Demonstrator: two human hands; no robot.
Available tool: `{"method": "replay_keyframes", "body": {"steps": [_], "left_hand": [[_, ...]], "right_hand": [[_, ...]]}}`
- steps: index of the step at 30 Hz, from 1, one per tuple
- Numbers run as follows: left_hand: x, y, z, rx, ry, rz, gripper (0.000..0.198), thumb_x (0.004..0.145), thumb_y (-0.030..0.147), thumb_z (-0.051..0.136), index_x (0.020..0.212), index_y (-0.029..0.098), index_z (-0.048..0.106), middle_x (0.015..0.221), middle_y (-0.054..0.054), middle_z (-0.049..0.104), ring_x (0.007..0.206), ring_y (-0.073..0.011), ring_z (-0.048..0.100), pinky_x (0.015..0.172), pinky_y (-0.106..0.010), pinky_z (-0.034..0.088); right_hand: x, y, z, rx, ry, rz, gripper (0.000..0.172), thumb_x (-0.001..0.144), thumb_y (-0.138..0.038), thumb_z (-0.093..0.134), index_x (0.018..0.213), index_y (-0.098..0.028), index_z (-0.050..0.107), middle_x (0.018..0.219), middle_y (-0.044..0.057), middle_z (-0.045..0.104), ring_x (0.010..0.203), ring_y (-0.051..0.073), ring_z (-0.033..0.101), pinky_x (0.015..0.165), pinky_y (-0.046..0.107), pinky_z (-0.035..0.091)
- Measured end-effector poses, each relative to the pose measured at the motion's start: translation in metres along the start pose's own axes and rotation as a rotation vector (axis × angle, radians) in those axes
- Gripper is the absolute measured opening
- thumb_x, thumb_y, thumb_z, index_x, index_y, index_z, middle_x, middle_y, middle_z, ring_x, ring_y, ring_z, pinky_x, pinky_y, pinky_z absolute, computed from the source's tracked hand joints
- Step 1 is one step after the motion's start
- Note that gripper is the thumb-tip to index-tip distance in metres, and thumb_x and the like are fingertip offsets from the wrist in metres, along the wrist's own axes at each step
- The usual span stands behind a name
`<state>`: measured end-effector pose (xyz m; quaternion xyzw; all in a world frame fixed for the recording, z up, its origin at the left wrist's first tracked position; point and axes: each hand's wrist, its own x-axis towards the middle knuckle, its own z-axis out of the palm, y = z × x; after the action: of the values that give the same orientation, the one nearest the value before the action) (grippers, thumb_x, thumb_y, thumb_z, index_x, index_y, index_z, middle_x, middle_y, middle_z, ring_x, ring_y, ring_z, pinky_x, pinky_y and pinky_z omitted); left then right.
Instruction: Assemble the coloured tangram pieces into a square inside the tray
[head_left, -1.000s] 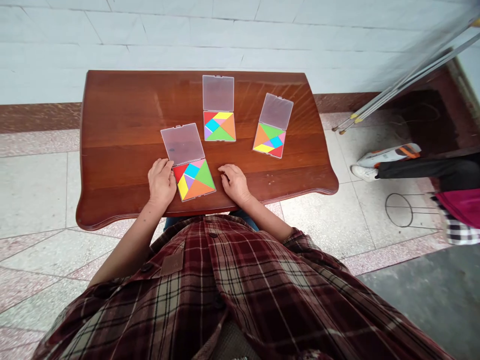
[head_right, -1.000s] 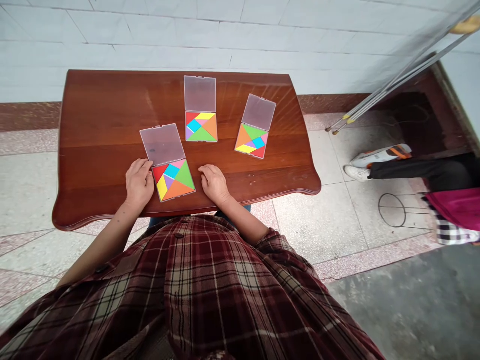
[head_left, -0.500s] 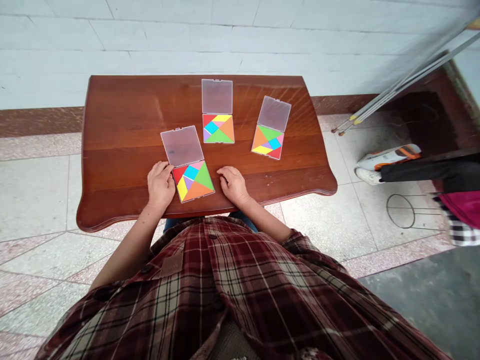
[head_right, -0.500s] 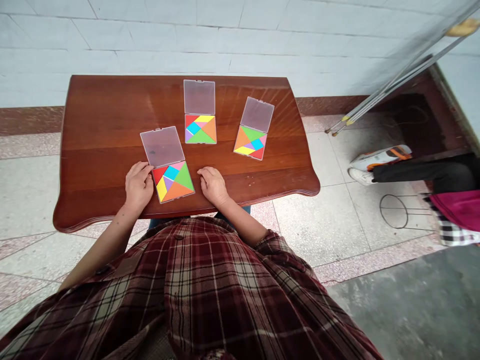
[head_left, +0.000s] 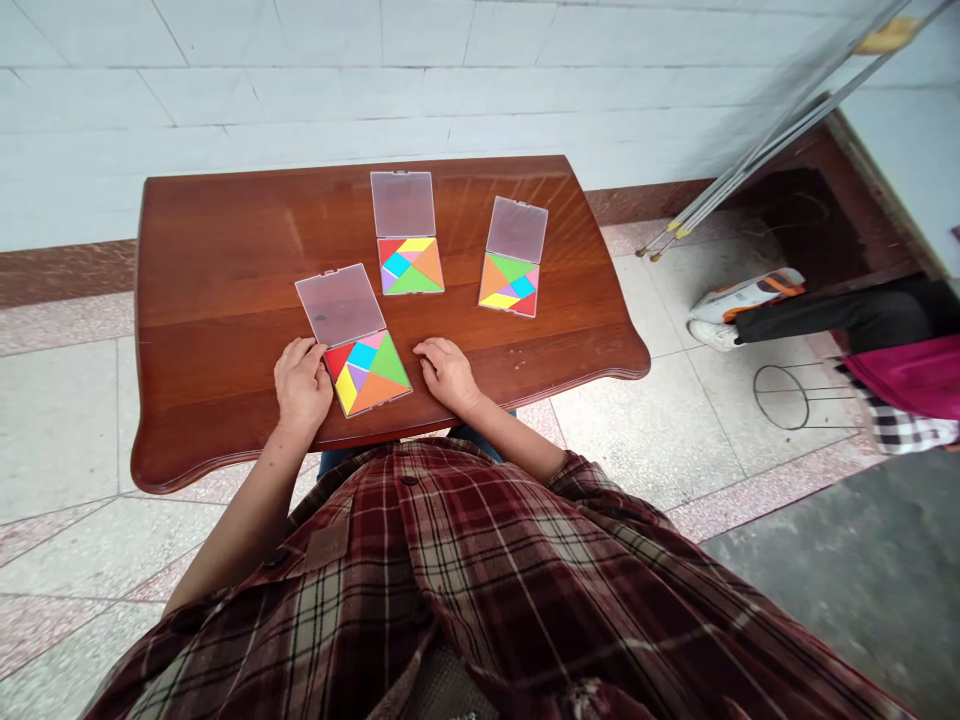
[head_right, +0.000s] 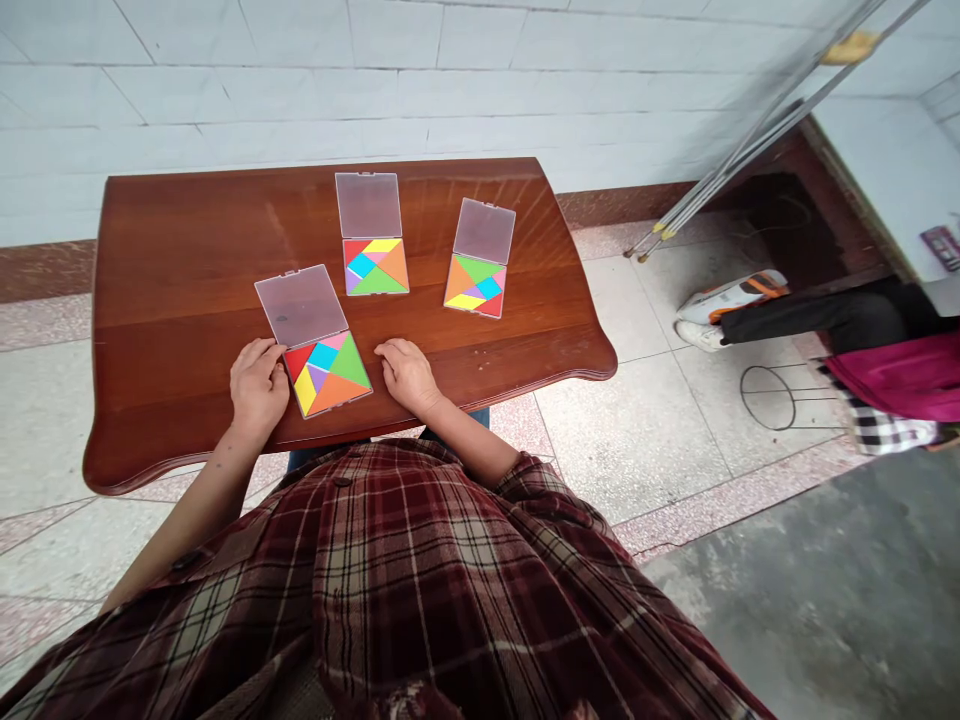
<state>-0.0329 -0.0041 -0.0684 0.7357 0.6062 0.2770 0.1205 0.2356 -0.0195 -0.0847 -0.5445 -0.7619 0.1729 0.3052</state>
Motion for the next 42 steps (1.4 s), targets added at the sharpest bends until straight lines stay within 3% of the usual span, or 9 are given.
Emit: {"method": "replay_keyframes", "body": {"steps": [18, 42], "left_hand": [[0.001, -0.0002, -0.0002, -0.03, -0.002, -0.022, 0.038, 0.08, 0.018, 0.044, 0.109, 0.017, 0.068, 0.124, -0.013, 0.062, 0.126, -0.03, 0.05, 0.115, -0.049, 0.035], [0.0008, 0.0024, -0.0011, -0.018, 0.029, -0.022, 0.036, 0.079, 0.017, 0.043, 0.103, 0.021, 0.069, 0.117, -0.009, 0.066, 0.12, -0.0275, 0.055, 0.111, -0.047, 0.041]], "right_hand": [[0.0003, 0.0011, 0.0022, 0.024, 0.04, -0.022, 0.029, 0.087, -0.013, 0.043, 0.102, -0.019, 0.067, 0.104, 0.011, 0.068, 0.101, 0.023, 0.06, 0.096, 0.039, 0.048], [0.0006, 0.0052, 0.0033, 0.035, 0.045, -0.014, 0.027, 0.089, -0.014, 0.042, 0.099, -0.02, 0.066, 0.103, 0.01, 0.069, 0.101, 0.022, 0.061, 0.096, 0.039, 0.048]]}}
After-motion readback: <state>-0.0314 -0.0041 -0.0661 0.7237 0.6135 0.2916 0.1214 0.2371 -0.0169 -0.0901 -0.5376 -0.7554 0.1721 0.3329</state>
